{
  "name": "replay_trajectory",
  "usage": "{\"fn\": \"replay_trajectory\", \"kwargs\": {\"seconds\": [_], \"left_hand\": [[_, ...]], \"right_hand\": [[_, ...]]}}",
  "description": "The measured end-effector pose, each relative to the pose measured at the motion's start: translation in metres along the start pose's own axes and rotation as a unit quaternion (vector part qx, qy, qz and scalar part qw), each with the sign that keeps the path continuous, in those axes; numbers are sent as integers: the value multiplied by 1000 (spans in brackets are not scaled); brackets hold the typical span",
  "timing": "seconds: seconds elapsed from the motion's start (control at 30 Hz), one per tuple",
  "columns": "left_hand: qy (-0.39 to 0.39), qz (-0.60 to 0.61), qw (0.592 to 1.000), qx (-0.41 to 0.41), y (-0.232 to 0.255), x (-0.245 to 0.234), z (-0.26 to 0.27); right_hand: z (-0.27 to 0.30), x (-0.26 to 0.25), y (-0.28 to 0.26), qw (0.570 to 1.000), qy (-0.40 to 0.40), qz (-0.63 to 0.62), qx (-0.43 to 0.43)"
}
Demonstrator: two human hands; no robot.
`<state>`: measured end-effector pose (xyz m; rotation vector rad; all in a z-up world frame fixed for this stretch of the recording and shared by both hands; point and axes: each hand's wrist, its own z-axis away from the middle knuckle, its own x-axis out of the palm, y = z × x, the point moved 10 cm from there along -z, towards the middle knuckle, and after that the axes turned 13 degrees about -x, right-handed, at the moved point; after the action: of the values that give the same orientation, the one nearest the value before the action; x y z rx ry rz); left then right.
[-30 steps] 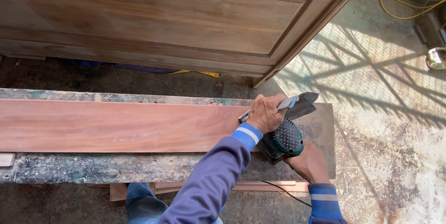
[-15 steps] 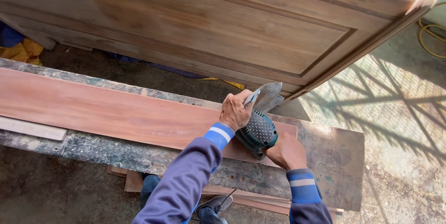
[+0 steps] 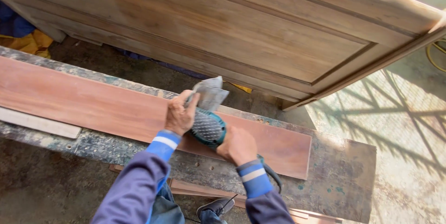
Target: Sanding a long piece of wood using an electric orbital sander.
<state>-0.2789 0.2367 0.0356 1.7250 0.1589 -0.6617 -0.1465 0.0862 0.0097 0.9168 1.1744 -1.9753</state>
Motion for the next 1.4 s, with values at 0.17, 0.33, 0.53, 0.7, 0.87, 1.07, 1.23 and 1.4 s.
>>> {"fn": "replay_trajectory", "kwargs": {"seconds": [0.17,0.33,0.53,0.7,0.87,1.07,1.23,1.4], "left_hand": [[-21,-90,991,-96,-56,-30,7],[45,8,998,-44,-9,-52,24],[-13,-48,997,-55,-42,41,36],[-1,20,1000,-6,42,113,53],[26,-12,999,-36,90,184,68],[-30,34,998,-50,135,243,77],[4,64,997,-49,134,241,73],[33,63,996,-58,110,196,58]], "right_hand": [[-4,12,-36,999,13,-30,-40],[4,18,-36,997,4,-28,-78],[34,-4,26,999,-39,-27,-15],[56,-17,128,994,-88,22,55],[71,-73,186,998,-42,-1,38],[72,-67,312,987,-107,78,86],[63,-73,316,981,-130,93,107],[35,-64,272,984,-124,97,89]]}}
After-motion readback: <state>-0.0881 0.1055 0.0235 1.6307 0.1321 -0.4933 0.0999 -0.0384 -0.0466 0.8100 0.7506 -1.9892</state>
